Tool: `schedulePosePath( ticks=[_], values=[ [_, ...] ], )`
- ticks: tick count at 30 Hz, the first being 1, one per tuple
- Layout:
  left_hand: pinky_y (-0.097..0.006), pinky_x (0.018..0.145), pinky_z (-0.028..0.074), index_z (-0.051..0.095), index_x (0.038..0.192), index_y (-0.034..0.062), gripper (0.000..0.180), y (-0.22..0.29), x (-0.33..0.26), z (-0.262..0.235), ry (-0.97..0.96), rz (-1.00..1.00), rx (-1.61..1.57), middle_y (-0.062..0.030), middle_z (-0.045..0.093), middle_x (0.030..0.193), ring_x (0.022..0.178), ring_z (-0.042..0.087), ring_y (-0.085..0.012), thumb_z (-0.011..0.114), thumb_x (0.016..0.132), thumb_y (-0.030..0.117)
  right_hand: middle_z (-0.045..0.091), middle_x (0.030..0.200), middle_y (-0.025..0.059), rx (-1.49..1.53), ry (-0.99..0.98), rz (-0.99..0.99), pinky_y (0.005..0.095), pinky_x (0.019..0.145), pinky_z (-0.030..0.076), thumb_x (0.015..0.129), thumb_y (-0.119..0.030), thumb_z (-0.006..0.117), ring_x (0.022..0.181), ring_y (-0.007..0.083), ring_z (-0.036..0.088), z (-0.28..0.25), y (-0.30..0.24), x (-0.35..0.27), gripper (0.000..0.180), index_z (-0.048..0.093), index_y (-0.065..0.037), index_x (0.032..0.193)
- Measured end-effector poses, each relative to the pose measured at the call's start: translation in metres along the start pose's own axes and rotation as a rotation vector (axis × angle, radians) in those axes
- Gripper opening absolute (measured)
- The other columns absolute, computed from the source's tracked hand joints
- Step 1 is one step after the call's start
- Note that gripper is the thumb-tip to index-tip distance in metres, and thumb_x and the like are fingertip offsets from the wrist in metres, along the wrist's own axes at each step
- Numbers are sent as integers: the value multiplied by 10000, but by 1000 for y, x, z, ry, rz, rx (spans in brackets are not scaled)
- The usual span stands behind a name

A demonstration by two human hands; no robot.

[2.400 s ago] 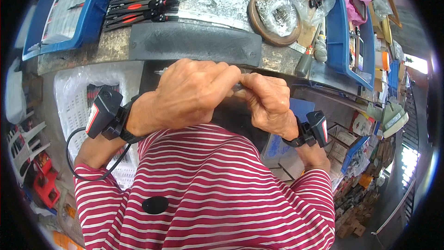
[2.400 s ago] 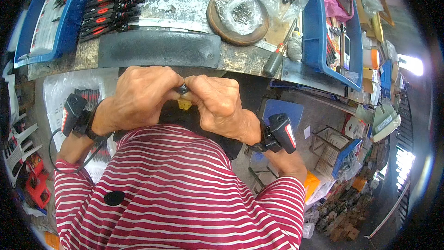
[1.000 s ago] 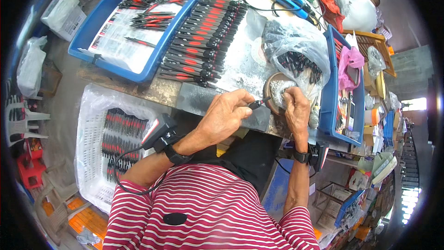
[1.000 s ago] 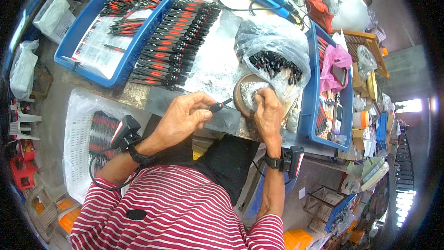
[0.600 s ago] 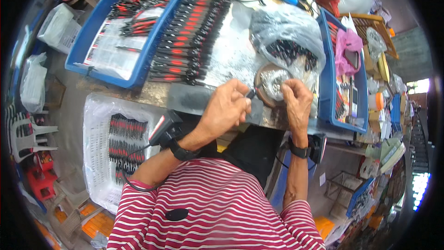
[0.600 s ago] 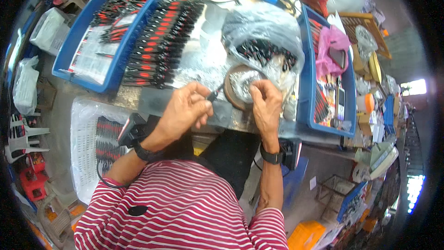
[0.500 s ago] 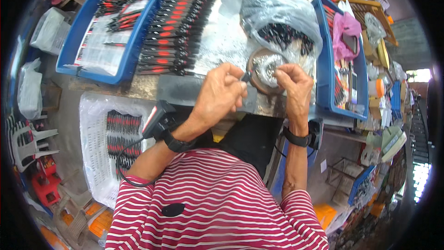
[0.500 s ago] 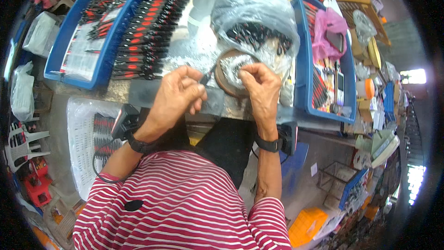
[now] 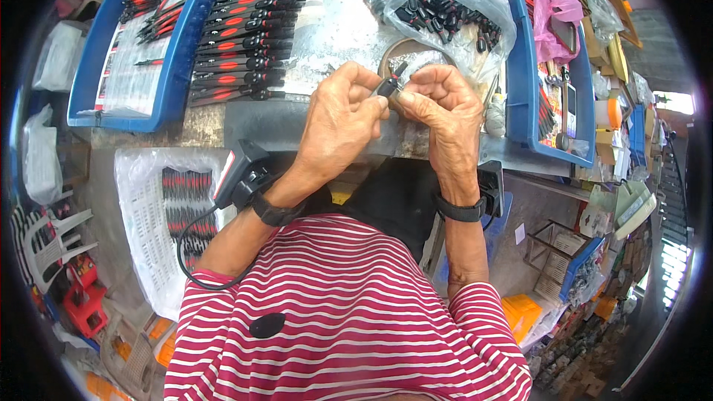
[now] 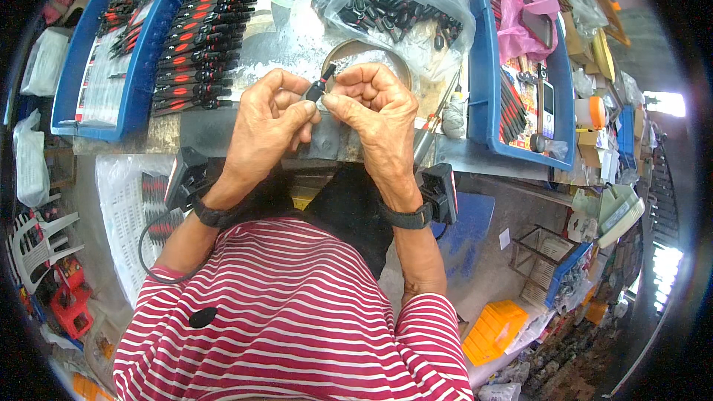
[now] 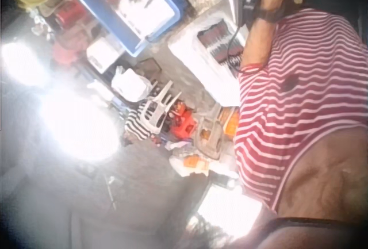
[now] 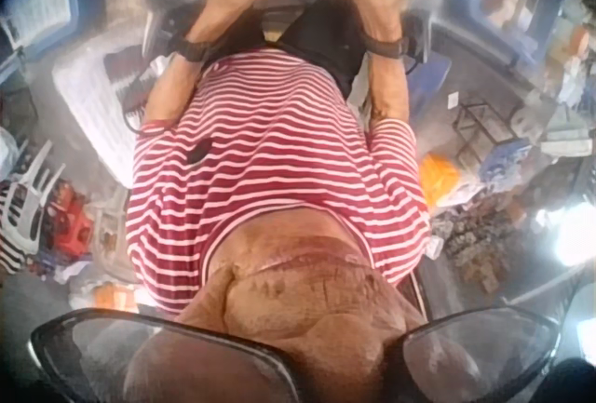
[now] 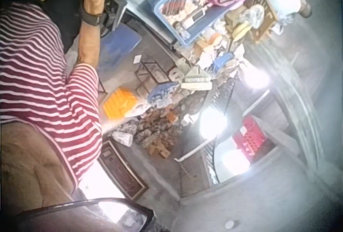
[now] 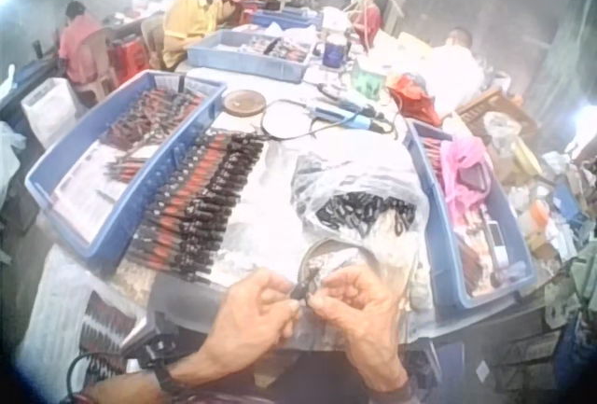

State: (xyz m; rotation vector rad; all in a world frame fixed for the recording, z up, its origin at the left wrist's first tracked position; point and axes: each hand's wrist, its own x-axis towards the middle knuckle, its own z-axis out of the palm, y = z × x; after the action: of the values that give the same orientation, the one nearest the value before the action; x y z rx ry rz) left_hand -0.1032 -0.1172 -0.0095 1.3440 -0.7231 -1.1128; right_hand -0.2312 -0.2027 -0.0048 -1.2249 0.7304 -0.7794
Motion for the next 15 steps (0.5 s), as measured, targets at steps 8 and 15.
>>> schedulePosePath(
  ticks=[8, 15],
  values=[
    [-188, 494, 412, 491, 978, -26, 154, -6, -3, 4, 66, 95, 91, -71, 617, 749, 563, 523, -61, 549, 835, -19, 615, 782, 20, -4, 8, 18, 171, 613, 462, 728, 29, 693, 673, 49, 562, 3, 5, -1, 236, 567, -12, 922],
    [-382, 582, 470, 512, 923, -38, 159, -14, -3, 9, 167, 296, 307, -221, 612, 719, 660, 627, -345, 541, 775, 11, 604, 772, 16, -39, 38, -19, 169, 592, 455, 736, 40, 681, 659, 46, 549, 5, 7, -2, 235, 549, -6, 925]
  ],
)
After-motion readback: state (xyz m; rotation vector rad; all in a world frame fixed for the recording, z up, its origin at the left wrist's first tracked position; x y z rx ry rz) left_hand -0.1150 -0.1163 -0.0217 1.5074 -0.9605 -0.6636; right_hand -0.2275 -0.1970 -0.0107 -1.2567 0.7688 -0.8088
